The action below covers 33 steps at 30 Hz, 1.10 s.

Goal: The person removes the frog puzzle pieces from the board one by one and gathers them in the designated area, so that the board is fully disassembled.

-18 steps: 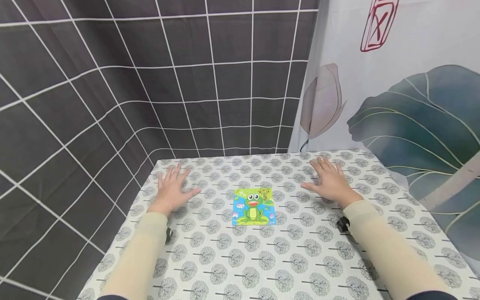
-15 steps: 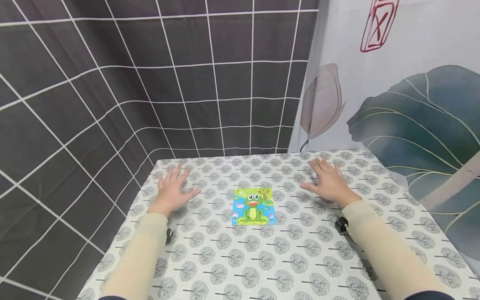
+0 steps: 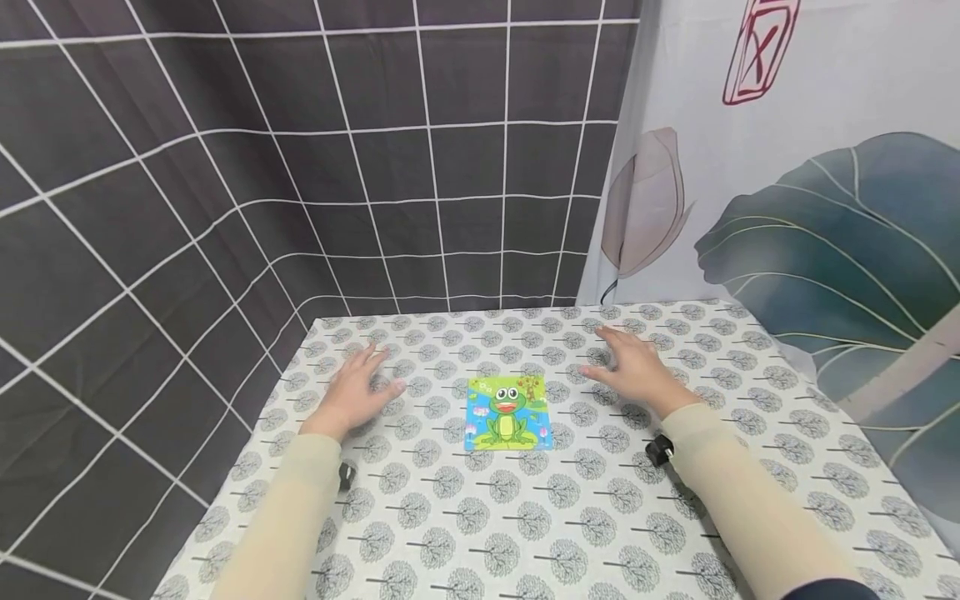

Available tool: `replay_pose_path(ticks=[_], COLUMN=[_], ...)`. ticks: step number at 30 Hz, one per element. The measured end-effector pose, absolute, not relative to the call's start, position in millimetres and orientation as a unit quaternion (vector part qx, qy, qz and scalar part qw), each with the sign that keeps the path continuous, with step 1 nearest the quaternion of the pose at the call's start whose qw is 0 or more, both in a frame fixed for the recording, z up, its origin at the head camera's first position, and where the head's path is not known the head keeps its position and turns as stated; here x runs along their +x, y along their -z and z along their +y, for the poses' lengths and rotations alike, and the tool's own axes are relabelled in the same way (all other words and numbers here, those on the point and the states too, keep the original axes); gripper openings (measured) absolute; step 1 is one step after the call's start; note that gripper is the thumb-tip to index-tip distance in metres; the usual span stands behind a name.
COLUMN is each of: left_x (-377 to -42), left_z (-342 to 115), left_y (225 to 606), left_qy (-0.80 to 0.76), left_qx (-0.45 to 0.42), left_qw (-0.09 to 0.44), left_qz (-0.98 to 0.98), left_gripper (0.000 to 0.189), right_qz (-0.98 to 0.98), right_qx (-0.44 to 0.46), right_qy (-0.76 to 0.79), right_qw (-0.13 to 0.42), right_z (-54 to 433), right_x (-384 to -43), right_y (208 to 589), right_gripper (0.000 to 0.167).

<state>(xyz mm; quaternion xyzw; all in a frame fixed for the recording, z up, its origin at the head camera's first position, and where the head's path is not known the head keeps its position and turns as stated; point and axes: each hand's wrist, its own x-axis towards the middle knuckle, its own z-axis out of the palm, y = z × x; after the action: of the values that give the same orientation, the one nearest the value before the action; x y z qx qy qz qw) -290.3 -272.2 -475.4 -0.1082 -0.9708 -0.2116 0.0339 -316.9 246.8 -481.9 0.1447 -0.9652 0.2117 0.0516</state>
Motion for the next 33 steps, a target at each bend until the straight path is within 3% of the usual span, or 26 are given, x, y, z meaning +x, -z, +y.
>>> replay_pose_path(ticks=[14, 25, 33], left_x=[-281, -276, -270], left_z=[-255, -228, -207], left_y=[475, 479, 484], left_qy=[0.268, 0.303, 0.337], left_qx=[-0.107, -0.154, -0.159], left_qw=[0.003, -0.008, -0.052], left_qz=[-0.957, -0.940, -0.926], left_gripper=[0.071, 0.057, 0.054], right_qz=[-0.950, -0.948, -0.948], right_qx=[0.171, 0.174, 0.177], right_qy=[-0.259, -0.266, -0.263], right_qw=[0.039, 0.023, 0.024], right_z=[211, 186, 174], right_x=[-319, -321, -324], right_y=[487, 489, 492], right_gripper=[0.089, 0.084, 0.079])
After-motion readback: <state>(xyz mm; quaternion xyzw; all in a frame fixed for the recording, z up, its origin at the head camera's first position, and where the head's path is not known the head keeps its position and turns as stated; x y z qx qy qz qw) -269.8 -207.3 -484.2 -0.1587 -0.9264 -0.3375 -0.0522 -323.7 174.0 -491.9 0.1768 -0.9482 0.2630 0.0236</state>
